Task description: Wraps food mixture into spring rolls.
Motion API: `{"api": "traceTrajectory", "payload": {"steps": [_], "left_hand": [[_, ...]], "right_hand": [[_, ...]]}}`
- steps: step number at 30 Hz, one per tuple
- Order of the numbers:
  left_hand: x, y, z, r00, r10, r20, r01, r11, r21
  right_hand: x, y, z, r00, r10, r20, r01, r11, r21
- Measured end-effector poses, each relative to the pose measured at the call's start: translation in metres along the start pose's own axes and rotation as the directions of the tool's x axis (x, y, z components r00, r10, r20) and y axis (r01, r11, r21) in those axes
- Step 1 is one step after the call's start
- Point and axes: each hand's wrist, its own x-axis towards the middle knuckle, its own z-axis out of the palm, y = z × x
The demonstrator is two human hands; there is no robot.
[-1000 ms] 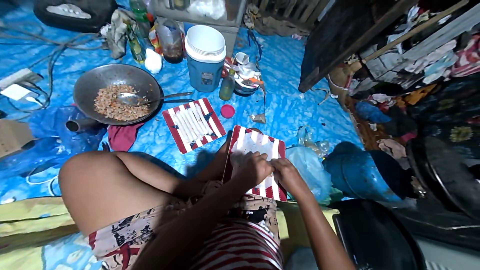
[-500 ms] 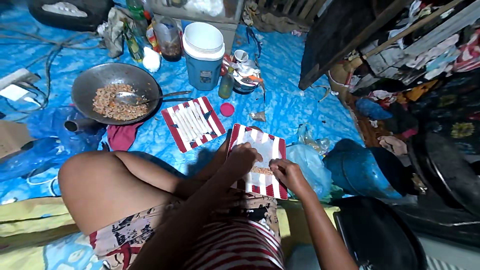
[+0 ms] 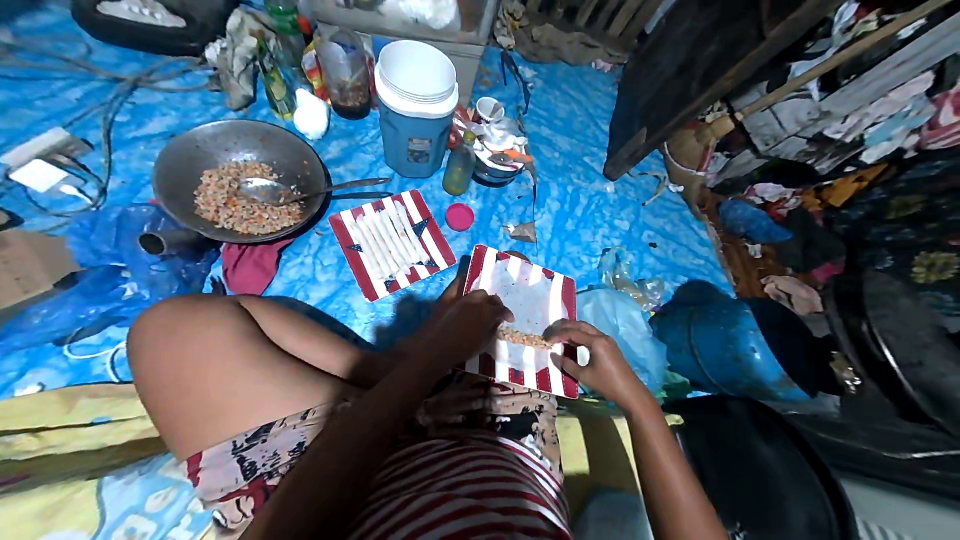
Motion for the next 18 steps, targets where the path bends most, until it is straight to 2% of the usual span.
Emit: {"api": "traceTrajectory", "payload": {"steps": [4,7,10,13,15,18], "left_hand": [[0.013,0.008,0.004,0.984,0.026,0.177,-0.019,0.999,-0.038],[0.016,0.009,0.006,0.972,0.029,0.235,-0.022,0.999,-0.036],[0.012,0.004,0.005,0.964,0.073,0.255,-0.064,0.997,-0.042],[0.007,-0.001,0.006,0.962,0.151,0.226,-0.15,0.988,-0.019],[0.005,0.005,0.003,0.952,0.158,0.261,-0.176,0.983,0.045],[0.004,0.014,0.001,0.943,0.207,0.261,-0.235,0.969,0.079]], "right_hand": [[-0.011,0.003,0.006,0.991,-0.098,0.086,0.106,0.99,-0.091],[-0.014,0.013,0.021,0.961,-0.277,0.001,0.27,0.936,-0.224],[-0.013,0.021,0.029,0.921,-0.385,-0.057,0.352,0.887,-0.299],[-0.011,0.024,0.031,0.91,-0.408,-0.081,0.364,0.875,-0.319],[-0.011,0.026,0.031,0.911,-0.403,-0.091,0.359,0.881,-0.308],[-0.013,0.026,0.029,0.938,-0.334,-0.098,0.31,0.93,-0.2]]}}
